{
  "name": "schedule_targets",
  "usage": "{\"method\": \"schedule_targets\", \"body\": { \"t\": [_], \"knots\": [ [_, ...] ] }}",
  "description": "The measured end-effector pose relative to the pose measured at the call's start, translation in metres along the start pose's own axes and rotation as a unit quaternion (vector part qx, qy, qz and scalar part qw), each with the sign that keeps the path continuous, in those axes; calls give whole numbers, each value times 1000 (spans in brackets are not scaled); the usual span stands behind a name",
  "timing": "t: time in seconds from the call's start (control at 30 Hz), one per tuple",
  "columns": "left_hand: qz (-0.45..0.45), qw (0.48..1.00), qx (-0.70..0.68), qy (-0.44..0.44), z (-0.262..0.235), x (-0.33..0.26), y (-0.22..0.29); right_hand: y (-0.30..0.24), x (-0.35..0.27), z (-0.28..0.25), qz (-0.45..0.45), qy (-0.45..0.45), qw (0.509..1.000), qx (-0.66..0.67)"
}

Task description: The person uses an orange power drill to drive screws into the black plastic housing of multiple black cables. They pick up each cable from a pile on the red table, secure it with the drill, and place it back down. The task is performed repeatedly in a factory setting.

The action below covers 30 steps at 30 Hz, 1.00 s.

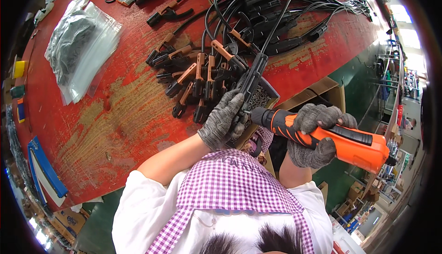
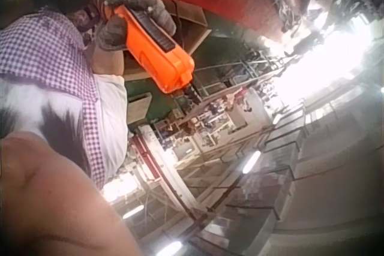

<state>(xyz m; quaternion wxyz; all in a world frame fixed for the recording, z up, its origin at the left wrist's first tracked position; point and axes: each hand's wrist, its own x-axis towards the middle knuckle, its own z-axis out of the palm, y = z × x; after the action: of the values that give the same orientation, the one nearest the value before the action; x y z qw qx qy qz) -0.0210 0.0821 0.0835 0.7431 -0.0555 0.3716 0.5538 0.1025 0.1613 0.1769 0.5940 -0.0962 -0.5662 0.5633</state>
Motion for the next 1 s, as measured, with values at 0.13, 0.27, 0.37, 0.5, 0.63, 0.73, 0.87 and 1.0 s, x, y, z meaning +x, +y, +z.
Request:
{"method": "schedule_targets", "body": {
  "t": [0.13, 0.27, 0.37, 0.5, 0.63, 0.73, 0.87, 1.0],
  "knots": [
    [89, 989, 122, 3, -14, 16, -20, 0, -2, -4, -20, -20, 1000, 5],
    [140, 965, 221, 9, -36, 33, -31, -1, 12, -3, -25, -67, 996, 55],
    [34, 988, 154, -1, 3, 2, -4, -8, 21, -15, -17, -61, 991, 116],
    [30, 981, 187, -41, 36, -30, 27, -35, 37, -38, 11, 6, 963, 269],
    [367, 827, 412, -103, 2, 3, 85, -42, 29, -66, 29, 96, 966, 239],
    [453, 678, 570, 98, 0, 5, 179, -41, 6, -90, 76, 154, 972, 158],
    [556, 301, 739, 234, -40, 57, 309, -37, -21, -101, 126, 196, 965, 117],
    [468, 141, 739, 464, -45, 93, 344, -33, -28, -98, 152, 191, 962, 122]
  ]
}}
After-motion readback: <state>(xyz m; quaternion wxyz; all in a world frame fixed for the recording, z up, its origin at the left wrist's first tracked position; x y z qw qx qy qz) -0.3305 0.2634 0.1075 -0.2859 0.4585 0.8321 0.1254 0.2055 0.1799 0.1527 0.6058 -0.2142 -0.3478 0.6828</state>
